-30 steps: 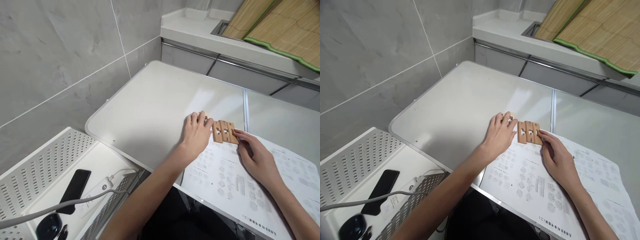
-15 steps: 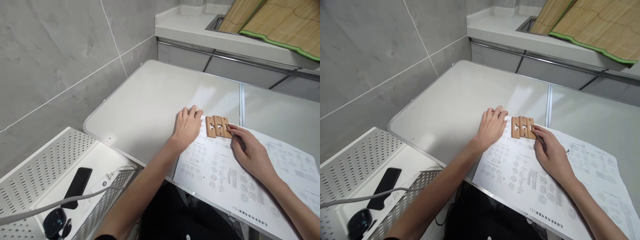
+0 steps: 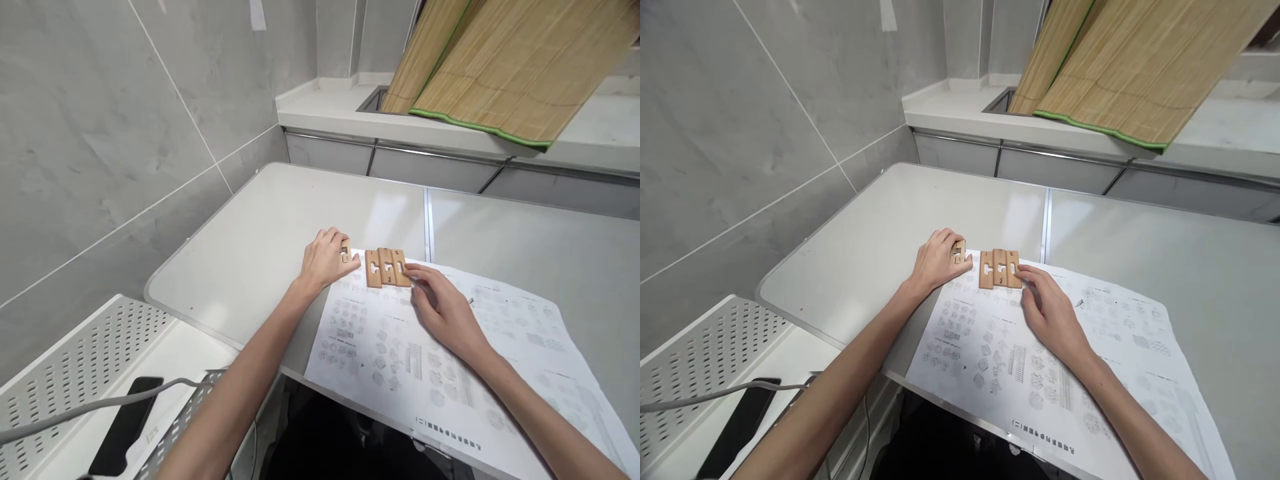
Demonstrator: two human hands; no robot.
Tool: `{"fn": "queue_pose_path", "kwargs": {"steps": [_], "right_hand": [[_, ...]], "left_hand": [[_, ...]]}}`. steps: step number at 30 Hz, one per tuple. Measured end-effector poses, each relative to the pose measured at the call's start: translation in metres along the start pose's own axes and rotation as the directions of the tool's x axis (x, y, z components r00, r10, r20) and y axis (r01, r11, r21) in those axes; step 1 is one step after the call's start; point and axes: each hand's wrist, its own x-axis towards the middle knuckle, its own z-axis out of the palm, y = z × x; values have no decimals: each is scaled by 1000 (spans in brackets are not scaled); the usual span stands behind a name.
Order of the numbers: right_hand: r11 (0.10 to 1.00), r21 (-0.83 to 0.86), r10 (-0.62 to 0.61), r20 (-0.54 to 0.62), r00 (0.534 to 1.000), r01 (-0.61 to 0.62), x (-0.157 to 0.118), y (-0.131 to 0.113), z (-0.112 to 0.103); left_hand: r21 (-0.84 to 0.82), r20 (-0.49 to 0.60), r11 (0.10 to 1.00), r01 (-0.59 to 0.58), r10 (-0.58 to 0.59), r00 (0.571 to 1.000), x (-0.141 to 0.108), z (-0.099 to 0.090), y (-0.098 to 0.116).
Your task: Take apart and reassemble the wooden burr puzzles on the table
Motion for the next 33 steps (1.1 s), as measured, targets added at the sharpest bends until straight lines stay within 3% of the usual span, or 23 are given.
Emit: {"fn": "queue_pose_path", "kwargs": {"steps": [3, 7, 11, 14, 17, 20, 23, 27, 30, 33], "right_hand": [[989, 110, 101, -54, 993, -95, 1, -2, -1], [961, 231, 191, -159, 969, -151, 6, 1, -15], [962, 233, 195, -215, 957, -144, 11, 15, -47], [956, 216, 244, -202, 948, -200, 9, 32, -67], [949, 212, 268, -159, 950, -232, 0, 47, -73], [943, 216, 281, -109, 954, -253, -9, 59, -71], [954, 167, 265, -84, 961, -249, -12, 63, -71], [994, -25, 107, -41, 993, -108, -11, 59, -80], [996, -79, -36, 92, 995, 43, -11, 51, -88], [995, -68, -59, 233, 971, 77, -12, 45, -90]], "left_hand": [[-64, -70, 996, -65, 61, 996, 0, -4, 23], [-167, -36, 943, -287, 285, 958, -6, 3, 77], [-185, 5, 882, -433, 441, 897, -11, 26, 120], [-179, 34, 843, -507, 520, 853, -10, 47, 136], [-174, 54, 827, -534, 549, 834, -6, 64, 146], [-169, 74, 823, -543, 560, 825, -1, 71, 153], [-186, 119, 830, -526, 551, 826, 4, 66, 151], [-271, 165, 795, -543, 594, 787, 13, 48, 129], [-285, 191, 793, -538, 597, 779, 18, 37, 108], [-291, 207, 794, -534, 597, 775, 21, 32, 93]]}}
